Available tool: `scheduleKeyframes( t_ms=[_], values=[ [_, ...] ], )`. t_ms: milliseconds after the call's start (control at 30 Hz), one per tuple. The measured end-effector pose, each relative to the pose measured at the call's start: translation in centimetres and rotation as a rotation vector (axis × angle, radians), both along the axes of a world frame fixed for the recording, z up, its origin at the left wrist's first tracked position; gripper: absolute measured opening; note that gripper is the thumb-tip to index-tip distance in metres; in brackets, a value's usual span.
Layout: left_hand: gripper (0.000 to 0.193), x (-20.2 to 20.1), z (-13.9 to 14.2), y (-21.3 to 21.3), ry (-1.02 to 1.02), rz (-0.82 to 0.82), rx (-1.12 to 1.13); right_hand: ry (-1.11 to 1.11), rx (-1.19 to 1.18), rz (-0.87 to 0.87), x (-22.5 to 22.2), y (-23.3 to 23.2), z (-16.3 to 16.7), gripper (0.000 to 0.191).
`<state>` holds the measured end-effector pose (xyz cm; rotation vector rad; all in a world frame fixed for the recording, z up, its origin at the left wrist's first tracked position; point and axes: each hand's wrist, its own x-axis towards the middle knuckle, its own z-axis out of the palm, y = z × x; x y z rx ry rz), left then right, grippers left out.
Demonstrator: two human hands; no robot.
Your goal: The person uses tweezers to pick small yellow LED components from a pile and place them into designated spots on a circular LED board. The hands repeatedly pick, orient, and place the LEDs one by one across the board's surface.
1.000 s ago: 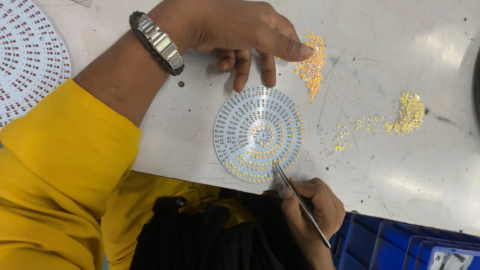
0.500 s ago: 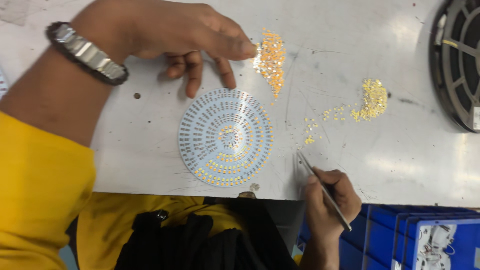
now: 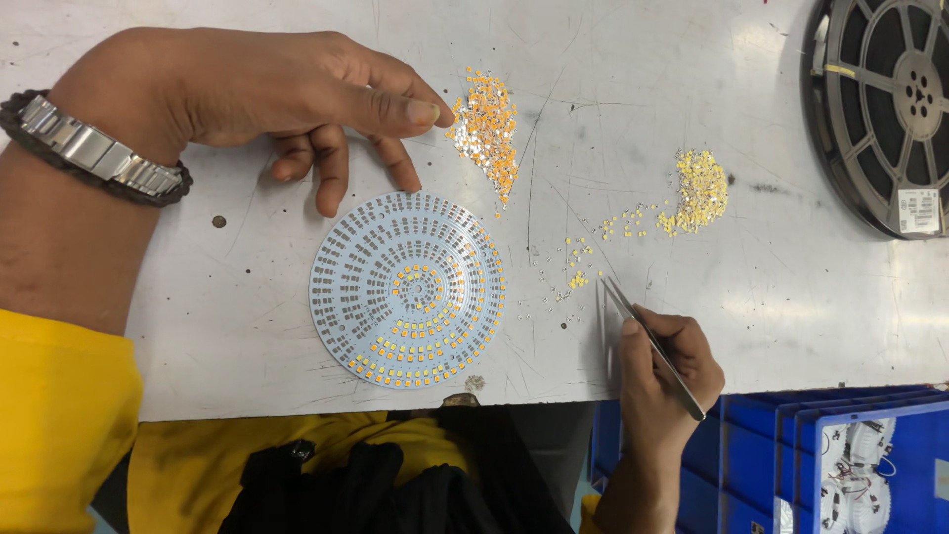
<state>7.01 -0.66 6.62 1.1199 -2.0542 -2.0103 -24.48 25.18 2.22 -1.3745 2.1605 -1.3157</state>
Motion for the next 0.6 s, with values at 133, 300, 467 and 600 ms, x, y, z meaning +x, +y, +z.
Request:
scheduleKeyframes(
  t_ms=[133,300,467,600],
  values=[
    [0.077,-0.10,0.02,-0.04,-0.015,0.001,-0.027,0.055,0.017,0.000,0.25,-0.38,0.05,0.012],
    [0.078,-0.15,0.10,-0.11,0.006,-0.013,-0.018,0.042,0.020,-0.070,0.22,-0.46,0.07,0.012],
    [0.077,-0.11,0.06,-0.03,-0.002,-0.008,-0.023,0.081,0.013,-0.008,0.26,-0.54,-0.13,0.013],
    [0.080,-0.13,0.05,-0.03,-0.023,0.003,-0.025,0.048,-0.016,-0.012,0.39,-0.52,-0.07,0.014]
  ],
)
